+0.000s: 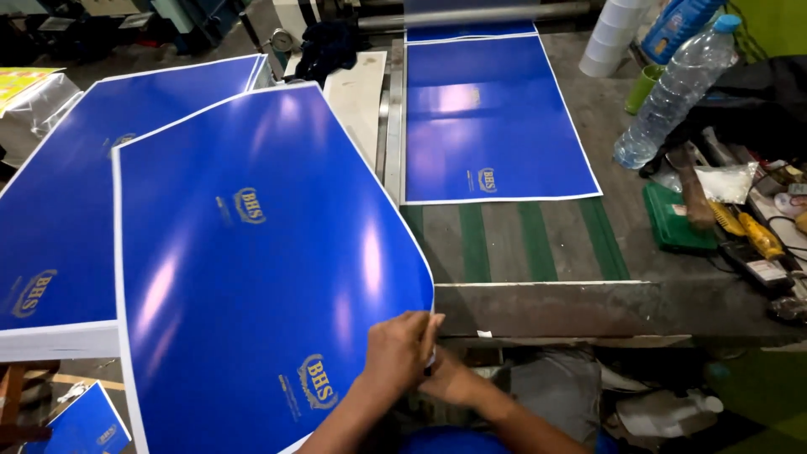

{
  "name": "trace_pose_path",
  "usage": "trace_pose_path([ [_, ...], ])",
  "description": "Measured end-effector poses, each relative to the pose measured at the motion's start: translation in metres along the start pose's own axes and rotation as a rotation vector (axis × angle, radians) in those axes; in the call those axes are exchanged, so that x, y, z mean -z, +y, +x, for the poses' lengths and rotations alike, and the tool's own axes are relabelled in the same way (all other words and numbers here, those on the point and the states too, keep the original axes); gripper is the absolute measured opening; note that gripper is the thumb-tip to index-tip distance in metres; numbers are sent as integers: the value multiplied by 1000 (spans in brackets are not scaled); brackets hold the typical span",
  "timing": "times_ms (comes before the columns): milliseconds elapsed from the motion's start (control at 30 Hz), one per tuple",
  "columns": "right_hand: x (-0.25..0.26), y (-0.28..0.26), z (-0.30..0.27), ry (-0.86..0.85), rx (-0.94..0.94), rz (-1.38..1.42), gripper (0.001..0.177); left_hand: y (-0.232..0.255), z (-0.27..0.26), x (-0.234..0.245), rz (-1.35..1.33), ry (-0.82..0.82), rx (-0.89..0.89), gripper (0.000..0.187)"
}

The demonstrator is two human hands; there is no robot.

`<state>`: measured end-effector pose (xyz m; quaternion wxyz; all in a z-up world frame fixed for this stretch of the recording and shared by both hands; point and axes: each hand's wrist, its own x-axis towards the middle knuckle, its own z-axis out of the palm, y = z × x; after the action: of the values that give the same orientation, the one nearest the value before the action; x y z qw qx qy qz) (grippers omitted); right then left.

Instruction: Picking up printed blue cardboard sheets from a stack and placing them onto the conveyor belt of a laminating or coating machine.

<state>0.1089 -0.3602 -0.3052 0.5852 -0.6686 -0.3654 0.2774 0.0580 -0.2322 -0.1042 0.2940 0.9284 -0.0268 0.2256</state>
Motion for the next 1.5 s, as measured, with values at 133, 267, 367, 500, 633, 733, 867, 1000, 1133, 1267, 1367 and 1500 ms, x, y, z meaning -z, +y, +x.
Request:
trace_pose_path([
  [133, -3, 59, 3, 201, -34, -10, 32, 1, -4, 8, 0, -124, 18, 30],
  [267, 25, -28, -10, 503, -291, 490, 29, -11, -2, 42, 33, 24, -143, 34],
  [367, 48, -51, -25, 662, -251, 693, 29, -33, 0, 85, 128, 119, -53, 30],
  [500, 95, -27, -67, 919, -155, 489, 22, -67, 1, 152, 606, 168, 239, 16],
  [633, 145, 0, -118, 1034, -230, -14, 26, -129, -28, 184, 928, 303, 225, 22],
  [733, 176, 23, -146, 1271, -270, 448, 26, -145, -36, 196, 1279, 374, 279, 60],
  [867, 191, 2, -179, 1207, -75, 343, 36, -174, -50, 201, 1201, 216, 397, 57],
  [1000, 194, -16, -205, 1273, -198, 295, 41, -180, -45, 218, 1010, 33, 558, 43],
  [1133, 191, -16, -226, 1301, -139, 275, 42, -185, -38, 234, 1051, -33, 550, 39],
  [1267, 183, -26, -237, 1336, -270, 273, 44, -199, -38, 257, 1170, 28, 494, 41],
  [1367, 181, -13, -246, 1331, -295, 228, 49, -205, -40, 273, 1250, 74, 461, 43],
  [1500, 178, -10, -235, 1256, -249, 268, 49, -189, -35, 287, 1343, 138, 425, 45],
])
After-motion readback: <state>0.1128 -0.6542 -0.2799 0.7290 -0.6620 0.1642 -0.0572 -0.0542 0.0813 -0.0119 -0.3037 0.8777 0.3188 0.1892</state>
